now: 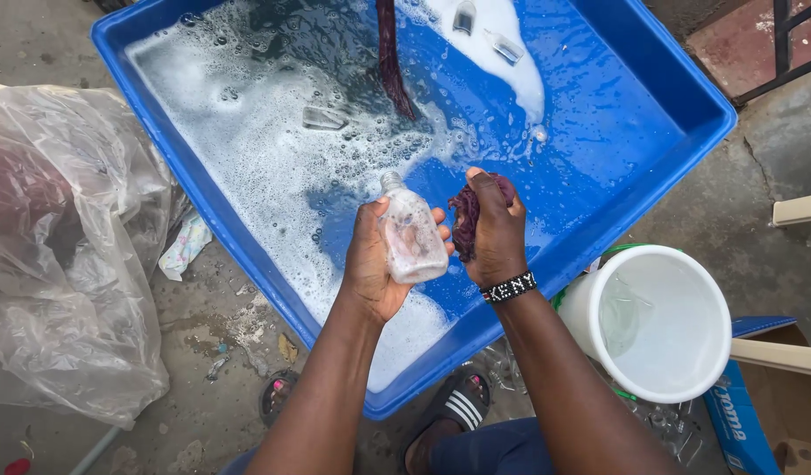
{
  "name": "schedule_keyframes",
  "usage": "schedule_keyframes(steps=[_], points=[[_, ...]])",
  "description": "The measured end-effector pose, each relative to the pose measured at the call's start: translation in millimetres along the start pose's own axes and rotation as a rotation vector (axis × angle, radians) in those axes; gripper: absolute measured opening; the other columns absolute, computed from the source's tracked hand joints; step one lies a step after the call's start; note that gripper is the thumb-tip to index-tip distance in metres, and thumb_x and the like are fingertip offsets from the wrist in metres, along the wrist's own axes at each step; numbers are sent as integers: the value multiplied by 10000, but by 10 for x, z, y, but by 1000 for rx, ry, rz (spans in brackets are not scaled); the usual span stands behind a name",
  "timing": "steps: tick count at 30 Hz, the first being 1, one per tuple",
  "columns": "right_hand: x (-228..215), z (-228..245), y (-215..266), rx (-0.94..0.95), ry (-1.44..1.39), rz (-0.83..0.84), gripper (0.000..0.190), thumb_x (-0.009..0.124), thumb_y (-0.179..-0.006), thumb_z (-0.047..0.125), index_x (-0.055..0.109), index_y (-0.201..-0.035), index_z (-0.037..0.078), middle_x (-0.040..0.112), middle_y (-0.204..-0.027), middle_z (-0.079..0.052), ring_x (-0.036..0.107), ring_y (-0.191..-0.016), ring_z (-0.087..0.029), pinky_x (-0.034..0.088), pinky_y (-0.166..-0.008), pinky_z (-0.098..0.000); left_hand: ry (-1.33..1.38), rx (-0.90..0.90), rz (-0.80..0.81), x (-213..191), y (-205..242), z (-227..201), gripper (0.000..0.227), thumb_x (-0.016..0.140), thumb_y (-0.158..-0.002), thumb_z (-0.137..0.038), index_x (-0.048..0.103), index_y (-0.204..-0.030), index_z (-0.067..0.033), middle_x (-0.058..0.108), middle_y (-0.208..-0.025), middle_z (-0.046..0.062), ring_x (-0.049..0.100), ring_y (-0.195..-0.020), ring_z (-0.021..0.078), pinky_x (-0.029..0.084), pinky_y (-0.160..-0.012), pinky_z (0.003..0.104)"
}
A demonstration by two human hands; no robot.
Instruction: Wash and rinse small plastic bottles in a tub of soapy water using a cloth
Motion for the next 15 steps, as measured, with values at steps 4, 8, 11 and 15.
schedule_keyframes(steps=[4,8,11,15], points=[[363,354,442,29,4,66,317,781,-901,173,521,-725,132,551,-508,-152,518,-386,-197,410,-399,-277,-64,7,26,48,31,-36,615,653,-842,-462,648,-1274,-24,714,-1196,264,730,-964,395,612,-871,597],[408,382,452,-19,44,99,300,785,-878,169,531,-720,145,566,-521,-134,585,-444,-201,459,-471,-278,-114,40,55,91,38,-57,666,647,-822,-493,627,-1314,-44,714,-1207,251,727,-975,360,612,-885,535],[388,368,423,-38,15,94,332,784,-861,122,512,-671,143,528,-499,-100,567,-443,-182,467,-490,-270,-135,65,53,123,63,-59,663,674,-838,-488,628,-1310,-25,710,-1240,243,725,-1001,331,610,-874,490],[229,203,224,-19,-11,101,336,777,-842,112,498,-656,135,538,-495,-144,616,-458,-243,507,-496,-301,-95,54,17,9,4,-28,644,670,-870,-483,636,-1297,-3,712,-1216,269,724,-988,363,603,-882,520]])
Point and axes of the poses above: each hand's wrist, its own y-axis away from the middle knuckle, its own x-axis out of the palm, z = x × y, the point moved 5 cm from there along -y, towards the middle knuckle
